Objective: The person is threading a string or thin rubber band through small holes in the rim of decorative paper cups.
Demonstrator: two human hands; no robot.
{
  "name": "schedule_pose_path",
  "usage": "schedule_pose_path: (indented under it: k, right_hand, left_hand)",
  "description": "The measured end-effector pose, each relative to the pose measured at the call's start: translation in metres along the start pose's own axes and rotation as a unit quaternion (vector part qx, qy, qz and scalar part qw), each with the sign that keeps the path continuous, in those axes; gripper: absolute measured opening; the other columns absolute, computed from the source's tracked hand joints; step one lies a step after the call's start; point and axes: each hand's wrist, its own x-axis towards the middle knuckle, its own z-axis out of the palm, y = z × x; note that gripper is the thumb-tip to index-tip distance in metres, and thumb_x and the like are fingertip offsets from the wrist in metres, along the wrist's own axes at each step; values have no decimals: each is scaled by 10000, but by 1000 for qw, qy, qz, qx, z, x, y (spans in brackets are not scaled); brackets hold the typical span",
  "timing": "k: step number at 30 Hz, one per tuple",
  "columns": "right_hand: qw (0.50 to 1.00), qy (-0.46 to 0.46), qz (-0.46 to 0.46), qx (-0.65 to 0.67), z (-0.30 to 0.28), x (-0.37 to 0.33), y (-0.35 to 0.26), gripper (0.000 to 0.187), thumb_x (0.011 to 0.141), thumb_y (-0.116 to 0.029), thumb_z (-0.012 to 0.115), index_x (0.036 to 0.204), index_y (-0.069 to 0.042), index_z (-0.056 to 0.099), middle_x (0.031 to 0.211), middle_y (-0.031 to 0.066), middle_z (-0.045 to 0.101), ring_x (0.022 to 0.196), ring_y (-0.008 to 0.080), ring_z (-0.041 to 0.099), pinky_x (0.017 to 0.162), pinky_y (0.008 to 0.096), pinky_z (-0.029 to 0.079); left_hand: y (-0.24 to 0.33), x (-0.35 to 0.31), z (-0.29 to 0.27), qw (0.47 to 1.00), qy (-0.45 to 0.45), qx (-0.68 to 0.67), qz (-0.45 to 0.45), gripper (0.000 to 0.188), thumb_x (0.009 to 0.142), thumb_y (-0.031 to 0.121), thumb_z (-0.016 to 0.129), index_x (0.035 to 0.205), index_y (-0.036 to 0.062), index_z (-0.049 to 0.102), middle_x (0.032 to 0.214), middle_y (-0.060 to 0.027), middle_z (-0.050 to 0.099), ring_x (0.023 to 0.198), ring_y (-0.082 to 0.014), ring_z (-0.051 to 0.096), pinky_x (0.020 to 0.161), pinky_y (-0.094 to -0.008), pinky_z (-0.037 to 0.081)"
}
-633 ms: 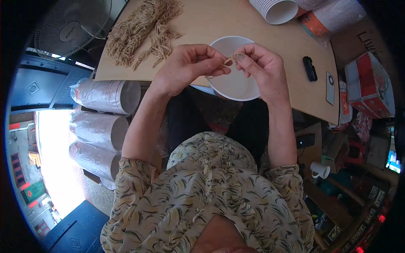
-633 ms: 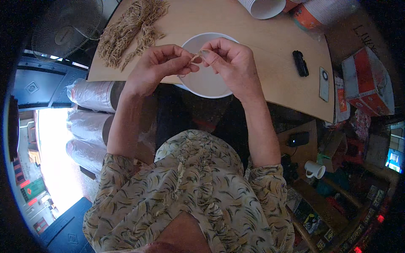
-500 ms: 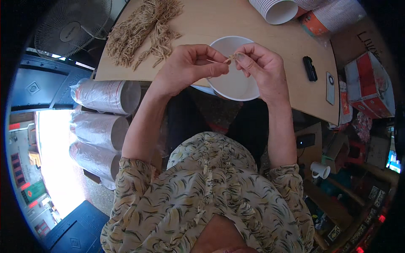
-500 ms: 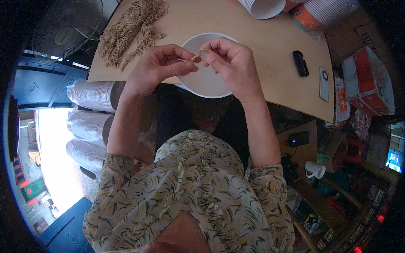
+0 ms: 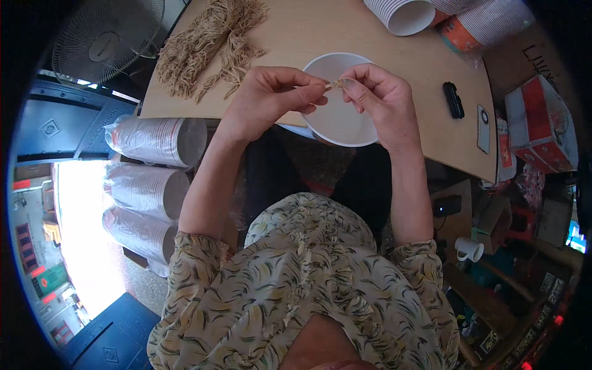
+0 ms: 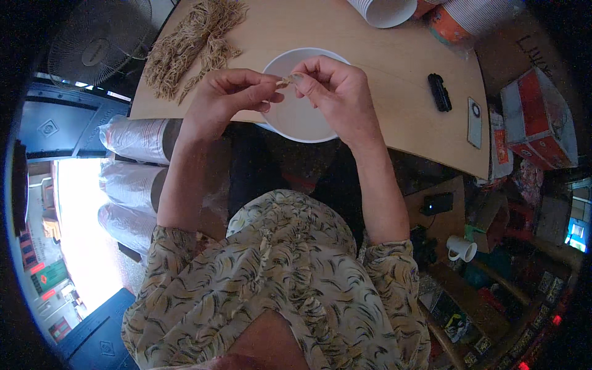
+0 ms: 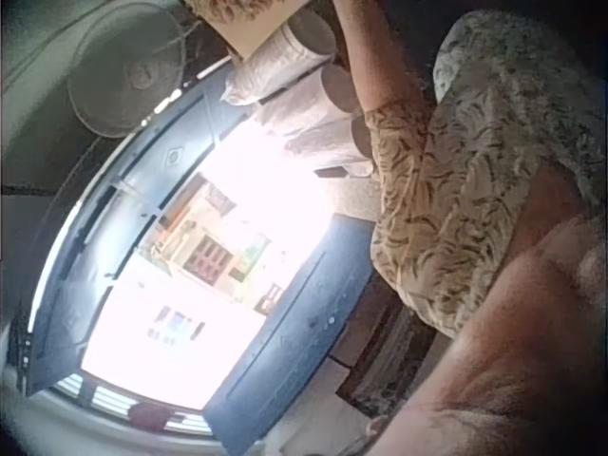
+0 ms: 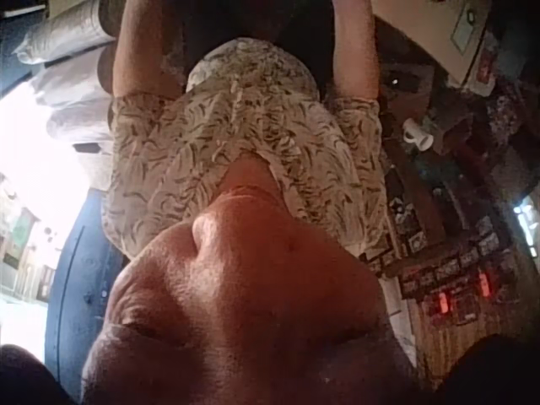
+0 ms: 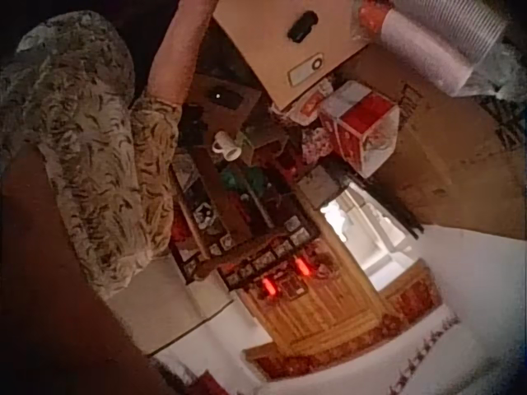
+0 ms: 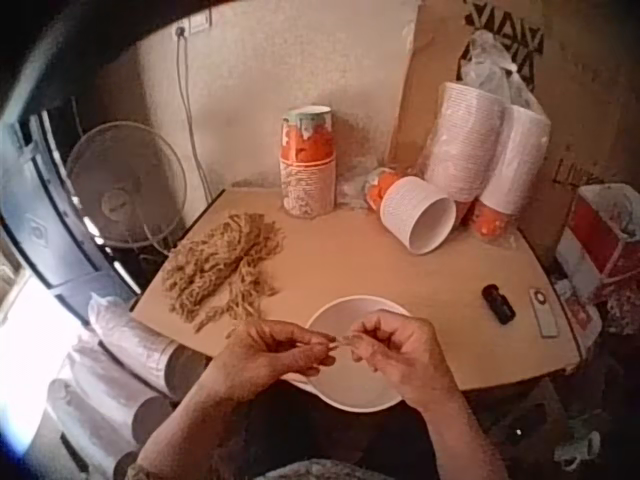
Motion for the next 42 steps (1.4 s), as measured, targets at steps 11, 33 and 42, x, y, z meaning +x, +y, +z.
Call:
schedule_pose_path:
  k: [11, 33, 42]
  right_hand:
    - [1000, 5, 2, -30, 1, -1, 3, 121, 942, -103, 662, 968, 10, 697, 783, -17, 638, 731, 48, 567, 684, 206, 470]
    - [999, 13, -3, -31, 2, -5, 4, 144, 939, -122, 665, 988, 10, 694, 833, -9, 656, 780, 53, 590, 717, 215, 484]
    - [998, 39, 7, -39, 6, 1, 5, 164, 954, -151, 650, 963, 11, 672, 797, -17, 623, 736, 52, 561, 686, 212, 468]
  left_hand:
    - [-1, -6, 6, 999, 32, -29, 27, 230, 979, 136, 620, 1116, -41, 672, 1075, -117, 709, 931, -192, 715, 806, -279, 581]
    - [-6, -7, 12, 997, 27, -26, 60, 188, 1018, 141, 562, 1055, -41, 589, 883, -90, 687, 827, -147, 703, 745, -267, 588]
    - [-12, 0, 8, 997, 36, -6, 62, 173, 1020, 126, 554, 1051, -42, 583, 857, -78, 686, 818, -131, 700, 744, -258, 585]
